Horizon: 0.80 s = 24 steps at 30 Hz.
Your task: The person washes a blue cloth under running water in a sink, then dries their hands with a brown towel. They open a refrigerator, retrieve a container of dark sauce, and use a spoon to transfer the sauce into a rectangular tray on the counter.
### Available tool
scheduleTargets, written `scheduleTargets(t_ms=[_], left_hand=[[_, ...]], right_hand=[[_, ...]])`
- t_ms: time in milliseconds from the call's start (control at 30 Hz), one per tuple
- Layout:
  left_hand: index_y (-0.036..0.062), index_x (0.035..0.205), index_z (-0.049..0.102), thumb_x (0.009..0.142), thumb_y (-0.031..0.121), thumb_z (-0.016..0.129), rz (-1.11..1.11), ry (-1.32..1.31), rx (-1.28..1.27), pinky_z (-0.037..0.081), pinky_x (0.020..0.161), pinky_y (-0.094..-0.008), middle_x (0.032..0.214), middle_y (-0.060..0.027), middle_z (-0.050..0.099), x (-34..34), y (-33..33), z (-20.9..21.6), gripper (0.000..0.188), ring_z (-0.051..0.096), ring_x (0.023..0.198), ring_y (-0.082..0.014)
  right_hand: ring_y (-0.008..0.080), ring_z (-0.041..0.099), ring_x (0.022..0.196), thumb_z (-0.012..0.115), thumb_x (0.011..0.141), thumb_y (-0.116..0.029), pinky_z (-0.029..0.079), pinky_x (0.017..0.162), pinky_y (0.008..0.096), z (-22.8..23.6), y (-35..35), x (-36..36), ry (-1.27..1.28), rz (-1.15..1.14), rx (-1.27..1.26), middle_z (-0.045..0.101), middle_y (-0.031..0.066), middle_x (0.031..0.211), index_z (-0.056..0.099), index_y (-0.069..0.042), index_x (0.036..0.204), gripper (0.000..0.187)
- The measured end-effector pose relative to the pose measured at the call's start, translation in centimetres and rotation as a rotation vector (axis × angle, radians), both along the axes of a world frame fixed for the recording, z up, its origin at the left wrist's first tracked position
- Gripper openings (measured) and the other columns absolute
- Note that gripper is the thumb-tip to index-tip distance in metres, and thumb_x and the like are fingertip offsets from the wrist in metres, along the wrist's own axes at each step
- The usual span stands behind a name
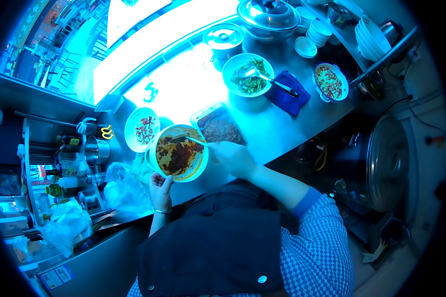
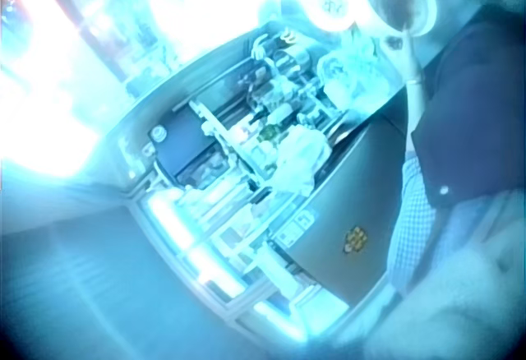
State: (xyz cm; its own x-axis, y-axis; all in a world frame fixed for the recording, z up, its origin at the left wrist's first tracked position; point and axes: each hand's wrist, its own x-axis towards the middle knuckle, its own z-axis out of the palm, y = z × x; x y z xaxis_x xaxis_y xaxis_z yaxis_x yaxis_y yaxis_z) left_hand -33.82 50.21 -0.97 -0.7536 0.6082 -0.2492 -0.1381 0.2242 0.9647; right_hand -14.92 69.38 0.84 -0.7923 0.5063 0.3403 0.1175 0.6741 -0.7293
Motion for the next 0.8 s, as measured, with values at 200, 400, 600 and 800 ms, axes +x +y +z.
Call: scheduleTargets(t_ms=[200, 400, 600, 800], left_hand=[[0.0039, 0.094, 0.042, 0.073, 0.002, 0.064, -0.045, 0.034, 0.001, 0.042, 0.067, -0.0199, 0.08, -0.0015, 0.046, -0.3, -0.1, 0.0, 0.03, 0.047, 0.072, -0.008], [0.0043, 0.095, 0.042, 0.074, 0.002, 0.064, -0.042, 0.002, -0.002, 0.041, 0.07, -0.0206, 0.082, -0.0015, 0.046, -0.8, -0.9, -0.2, 0.031, 0.046, 0.075, -0.0086], [0.0042, 0.096, 0.042, 0.074, 0.001, 0.063, -0.029, -0.074, 0.017, 0.041, 0.072, -0.0216, 0.085, -0.0022, 0.046, -0.7, -1.1, -0.1, 0.031, 0.047, 0.078, -0.0095], [0.0035, 0.097, 0.042, 0.075, 0.001, 0.061, -0.051, -0.084, 0.025, 0.042, 0.073, -0.0232, 0.087, -0.0035, 0.048, -0.8, -1.1, -0.1, 0.029, 0.049, 0.08, -0.0109]], right_hand=[[0.0184, 0.054, 0.065, 0.051, 0.074, -0.014, 0.043, 0.053, 0.0294, -2.7, -1.6, -9.5, -0.045, 0.142, 0.617, 0.049, 0.0037, 0.067, 0.056, -0.004, 0.092, 0.021], [0.0203, 0.055, 0.063, 0.055, 0.069, -0.014, 0.042, 0.049, 0.0301, -5.3, -4.8, -10.1, -0.374, 0.155, 0.563, 0.051, 0.0067, 0.068, 0.058, -0.005, 0.074, 0.01], [0.0177, 0.056, 0.058, 0.057, 0.069, -0.012, 0.041, 0.043, 0.0287, -2.1, -5.0, -10.5, -0.383, 0.047, 0.421, 0.052, 0.006, 0.064, 0.058, -0.004, 0.074, 0.01], [0.0168, 0.057, 0.059, 0.058, 0.07, -0.013, 0.043, 0.045, 0.027, -4.0, -4.9, -10.4, -0.499, 0.074, 0.48, 0.054, 0.0073, 0.067, 0.058, 0.001, 0.082, 0.018]])
